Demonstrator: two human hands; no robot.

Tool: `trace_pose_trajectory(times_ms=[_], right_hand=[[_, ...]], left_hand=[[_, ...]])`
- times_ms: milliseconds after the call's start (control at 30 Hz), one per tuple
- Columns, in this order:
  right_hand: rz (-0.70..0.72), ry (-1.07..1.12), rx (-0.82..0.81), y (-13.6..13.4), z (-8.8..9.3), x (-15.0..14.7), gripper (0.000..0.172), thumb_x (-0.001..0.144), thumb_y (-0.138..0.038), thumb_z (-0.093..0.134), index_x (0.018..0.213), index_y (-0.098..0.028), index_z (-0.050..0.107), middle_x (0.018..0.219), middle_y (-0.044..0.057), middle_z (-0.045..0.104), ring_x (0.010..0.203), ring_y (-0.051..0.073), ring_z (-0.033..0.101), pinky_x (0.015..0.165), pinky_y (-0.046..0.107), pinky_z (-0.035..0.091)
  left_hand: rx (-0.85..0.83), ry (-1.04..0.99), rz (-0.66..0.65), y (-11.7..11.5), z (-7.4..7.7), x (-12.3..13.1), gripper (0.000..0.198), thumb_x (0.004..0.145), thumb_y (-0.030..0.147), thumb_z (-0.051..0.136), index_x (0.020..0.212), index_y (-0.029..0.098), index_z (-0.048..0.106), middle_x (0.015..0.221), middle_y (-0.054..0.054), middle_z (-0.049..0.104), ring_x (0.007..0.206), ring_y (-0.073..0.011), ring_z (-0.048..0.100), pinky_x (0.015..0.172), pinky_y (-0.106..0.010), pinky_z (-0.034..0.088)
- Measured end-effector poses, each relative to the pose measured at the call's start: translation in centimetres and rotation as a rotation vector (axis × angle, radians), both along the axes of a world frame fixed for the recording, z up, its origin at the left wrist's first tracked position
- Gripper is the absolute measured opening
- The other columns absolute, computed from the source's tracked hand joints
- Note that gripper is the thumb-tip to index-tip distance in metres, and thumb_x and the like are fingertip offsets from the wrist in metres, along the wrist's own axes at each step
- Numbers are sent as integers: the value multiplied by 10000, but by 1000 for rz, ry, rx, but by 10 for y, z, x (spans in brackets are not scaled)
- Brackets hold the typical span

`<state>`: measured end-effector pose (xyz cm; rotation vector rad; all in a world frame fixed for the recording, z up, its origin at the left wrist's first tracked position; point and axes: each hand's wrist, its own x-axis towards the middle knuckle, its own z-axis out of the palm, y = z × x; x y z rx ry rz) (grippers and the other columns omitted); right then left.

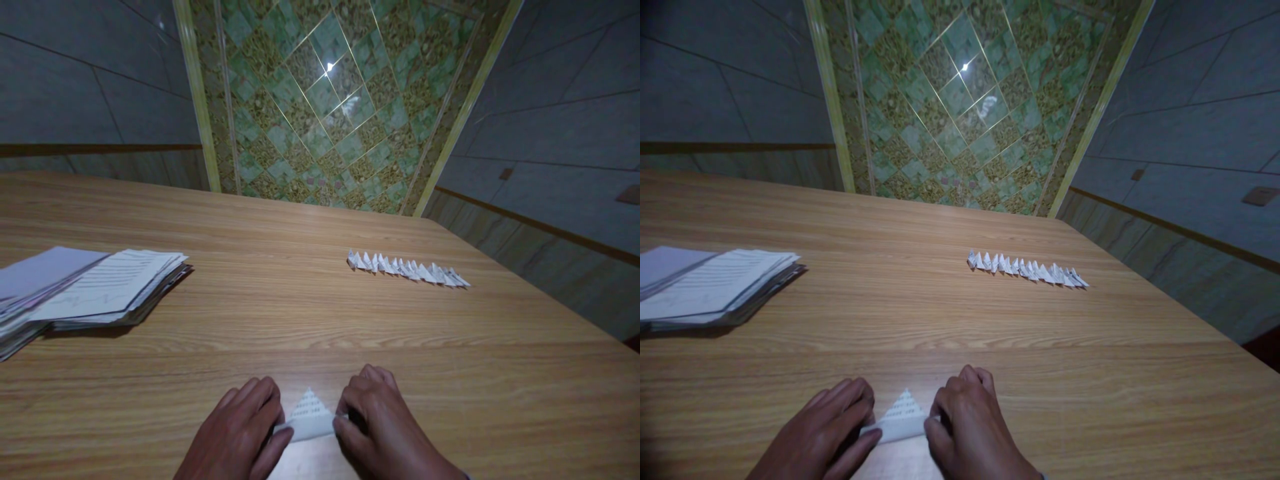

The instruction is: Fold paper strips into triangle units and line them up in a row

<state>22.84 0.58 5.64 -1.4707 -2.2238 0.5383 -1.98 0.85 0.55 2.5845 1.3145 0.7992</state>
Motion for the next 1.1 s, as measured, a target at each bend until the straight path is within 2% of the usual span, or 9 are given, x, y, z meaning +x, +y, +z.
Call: trace_pose_trajectory(times_ms=[200,367,567,667,733,867,1000,1100], right_hand=[[-21,-78,-86,1,7,-4,111,778,-76,698,770,-184,671,826,10,694,915,203,582,899,337,360],[-47,-98,-70,3,4,-4,125,746,-87,728,733,-181,648,806,11,681,890,210,572,903,355,358],[-38,-107,-33,2,2,-5,134,774,-95,755,751,-188,662,835,9,695,900,215,580,898,363,364],[-54,-114,-15,1,0,-4,155,756,-99,785,739,-193,663,812,4,695,885,222,584,874,365,369],[-73,-110,-2,2,-1,-2,179,737,-88,795,723,-197,654,792,0,690,874,225,584,847,360,372],[-122,-64,12,1,-2,3,220,708,-41,774,708,-210,635,756,-8,670,839,222,586,792,340,374],[-148,-8,100,-4,-6,-6,224,736,-35,721,705,-220,599,730,-1,643,811,228,575,733,326,380],[-97,35,217,-7,-17,-22,215,763,-64,712,758,-223,567,755,-13,643,796,215,575,767,342,406]], left_hand=[[56,15,15,4,1,1,96,891,201,658,826,247,605,810,0,624,724,-239,613,642,-330,431],[97,50,13,4,3,1,124,878,223,687,812,242,584,796,1,612,707,-240,611,622,-324,430],[99,52,3,5,7,1,156,882,252,704,818,246,562,772,17,616,671,-218,607,591,-301,426],[99,56,-46,7,9,1,97,900,211,666,947,257,594,871,6,667,749,-212,636,645,-293,464],[97,97,-92,7,11,3,135,930,175,610,1019,276,614,974,-2,697,819,-201,652,693,-275,485],[85,92,-146,6,18,8,67,970,251,618,996,294,662,1092,12,727,903,-184,675,780,-254,520],[-28,-42,-77,6,22,12,90,962,310,644,1033,298,698,949,41,754,792,-164,687,727,-230,540],[16,-76,-96,7,20,12,115,968,377,640,1031,308,708,914,38,753,776,-162,688,681,-217,537]])
